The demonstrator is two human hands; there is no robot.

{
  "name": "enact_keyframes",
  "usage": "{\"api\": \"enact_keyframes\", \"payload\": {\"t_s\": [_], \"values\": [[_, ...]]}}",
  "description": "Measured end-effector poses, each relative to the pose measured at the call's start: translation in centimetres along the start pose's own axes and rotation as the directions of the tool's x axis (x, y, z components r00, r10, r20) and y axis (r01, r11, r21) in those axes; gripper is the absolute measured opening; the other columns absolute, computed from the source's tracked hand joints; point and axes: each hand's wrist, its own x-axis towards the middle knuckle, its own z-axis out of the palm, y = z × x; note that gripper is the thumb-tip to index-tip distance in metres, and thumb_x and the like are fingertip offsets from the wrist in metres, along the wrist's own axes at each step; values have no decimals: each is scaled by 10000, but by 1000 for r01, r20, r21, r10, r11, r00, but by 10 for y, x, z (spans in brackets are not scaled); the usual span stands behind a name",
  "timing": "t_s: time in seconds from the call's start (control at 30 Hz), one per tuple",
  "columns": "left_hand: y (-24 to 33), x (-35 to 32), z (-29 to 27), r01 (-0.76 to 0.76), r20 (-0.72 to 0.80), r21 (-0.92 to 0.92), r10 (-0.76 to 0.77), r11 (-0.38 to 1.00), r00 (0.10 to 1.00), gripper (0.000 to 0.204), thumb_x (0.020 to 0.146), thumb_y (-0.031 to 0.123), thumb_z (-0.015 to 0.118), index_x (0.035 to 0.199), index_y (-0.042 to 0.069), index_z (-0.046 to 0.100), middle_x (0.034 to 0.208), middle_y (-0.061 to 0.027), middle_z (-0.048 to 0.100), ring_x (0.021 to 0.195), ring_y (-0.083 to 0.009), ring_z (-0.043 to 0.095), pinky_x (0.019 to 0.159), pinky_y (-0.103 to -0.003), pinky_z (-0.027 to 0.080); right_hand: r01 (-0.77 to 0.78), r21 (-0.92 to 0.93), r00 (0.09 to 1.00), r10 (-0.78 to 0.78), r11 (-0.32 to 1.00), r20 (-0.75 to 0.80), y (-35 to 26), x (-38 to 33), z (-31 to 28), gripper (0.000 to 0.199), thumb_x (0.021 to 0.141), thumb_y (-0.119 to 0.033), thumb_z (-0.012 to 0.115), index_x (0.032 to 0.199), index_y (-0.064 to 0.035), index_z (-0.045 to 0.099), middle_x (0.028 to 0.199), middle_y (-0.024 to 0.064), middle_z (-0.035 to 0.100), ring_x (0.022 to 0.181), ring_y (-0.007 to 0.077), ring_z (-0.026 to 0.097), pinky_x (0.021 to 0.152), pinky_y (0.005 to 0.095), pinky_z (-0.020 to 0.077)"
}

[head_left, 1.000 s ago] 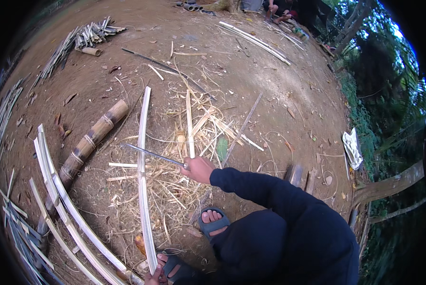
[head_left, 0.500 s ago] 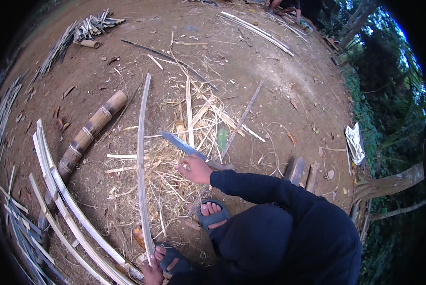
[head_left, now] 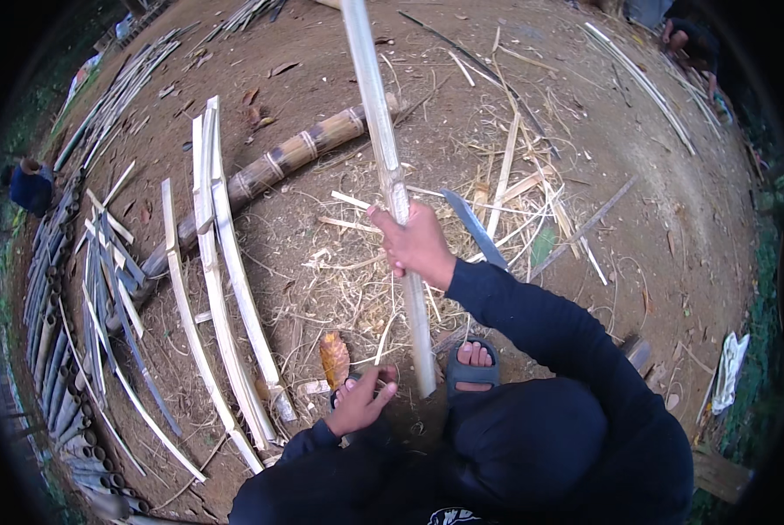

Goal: The person shaves and thins bamboo strips using a knife. The person holds the strips by hand, scraping the surface with the blade to remove shavings and refine the pieces before setting them aside.

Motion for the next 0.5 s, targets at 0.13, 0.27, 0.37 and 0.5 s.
{"api": "enact_keyframes", "payload": {"t_s": [0.13,0.27,0.37,0.5], "values": [[63,17,-81,-121,-521,334,290,935,803,277,996,146,532,1228,-3,511,1150,-155,576,1059,-238,577,929,-357,468,210,-380,975,-166,901,147,-29,-5,-14,243,893,-208,698,861,19,619,619,95,614,445,152,582,428,334,474],[118,18,-171,-425,-791,49,295,904,536,551,1035,493,399,1293,14,482,1276,-159,547,1206,-275,550,1003,-414,461,492,-546,869,-339,678,361,-44,-10,-14,274,753,-233,744,847,19,694,661,143,667,588,247,663,635,391,531],[165,16,-217,-769,-902,-214,180,603,392,995,873,794,438,1372,-65,403,1397,-257,456,1304,-358,480,1130,-504,371,587,-517,792,-309,623,527,-42,-8,-6,208,743,-160,740,855,8,689,686,133,677,588,180,636,588,344,495],[242,-8,-236,-820,-938,88,325,566,123,1148,730,902,499,1347,-65,443,1345,-258,505,1280,-402,507,1150,-543,356,699,-433,668,-303,570,679,-35,-5,18,190,719,-151,735,796,3,654,657,140,646,583,228,635,601,346,493]]}}
